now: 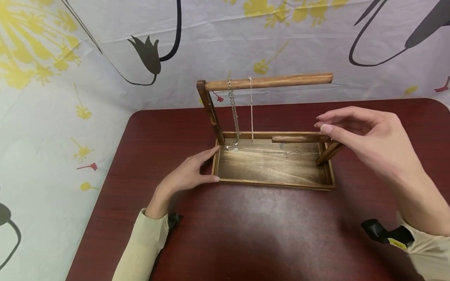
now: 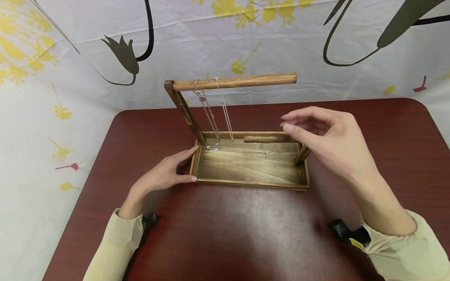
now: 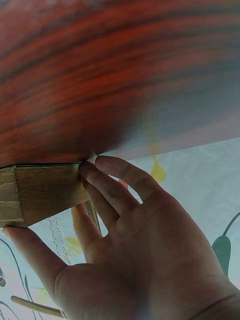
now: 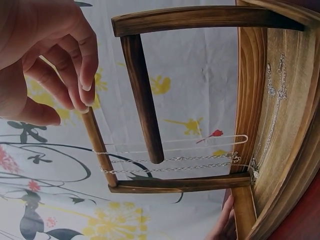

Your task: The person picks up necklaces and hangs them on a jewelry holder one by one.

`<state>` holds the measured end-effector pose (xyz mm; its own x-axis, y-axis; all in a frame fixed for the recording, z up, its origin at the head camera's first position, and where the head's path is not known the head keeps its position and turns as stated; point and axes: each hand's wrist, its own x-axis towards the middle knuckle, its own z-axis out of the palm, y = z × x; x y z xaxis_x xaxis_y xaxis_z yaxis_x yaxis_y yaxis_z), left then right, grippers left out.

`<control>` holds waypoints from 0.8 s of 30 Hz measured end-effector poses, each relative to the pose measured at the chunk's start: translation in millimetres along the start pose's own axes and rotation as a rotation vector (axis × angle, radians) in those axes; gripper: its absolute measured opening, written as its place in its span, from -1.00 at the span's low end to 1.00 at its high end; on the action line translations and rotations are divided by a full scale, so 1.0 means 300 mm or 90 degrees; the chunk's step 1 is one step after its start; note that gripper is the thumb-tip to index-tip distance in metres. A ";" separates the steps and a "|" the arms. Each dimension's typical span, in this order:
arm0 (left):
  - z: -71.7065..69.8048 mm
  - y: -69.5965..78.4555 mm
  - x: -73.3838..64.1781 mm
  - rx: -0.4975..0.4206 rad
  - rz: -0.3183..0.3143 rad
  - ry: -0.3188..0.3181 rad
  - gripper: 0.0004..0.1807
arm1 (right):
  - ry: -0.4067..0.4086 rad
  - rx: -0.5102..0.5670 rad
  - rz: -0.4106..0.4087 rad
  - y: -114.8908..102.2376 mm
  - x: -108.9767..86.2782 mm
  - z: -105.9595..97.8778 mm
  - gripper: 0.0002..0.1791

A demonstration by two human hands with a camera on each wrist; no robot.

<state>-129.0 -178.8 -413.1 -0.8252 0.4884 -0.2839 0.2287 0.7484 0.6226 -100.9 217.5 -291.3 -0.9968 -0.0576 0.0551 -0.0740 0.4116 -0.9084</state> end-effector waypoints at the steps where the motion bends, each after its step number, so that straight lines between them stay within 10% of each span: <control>1: 0.000 0.000 0.001 0.000 0.001 0.000 0.01 | -0.001 -0.001 -0.002 0.001 -0.002 0.000 -0.67; 24: 0.003 0.002 0.001 0.008 0.006 0.004 0.02 | -0.052 0.010 -0.050 0.071 -0.041 0.031 -0.75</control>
<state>-128.9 -177.8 -413.5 -0.8265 0.4923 -0.2730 0.2429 0.7494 0.6159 -89.8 218.4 -315.1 -0.9821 -0.1635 0.0933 -0.1511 0.3888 -0.9088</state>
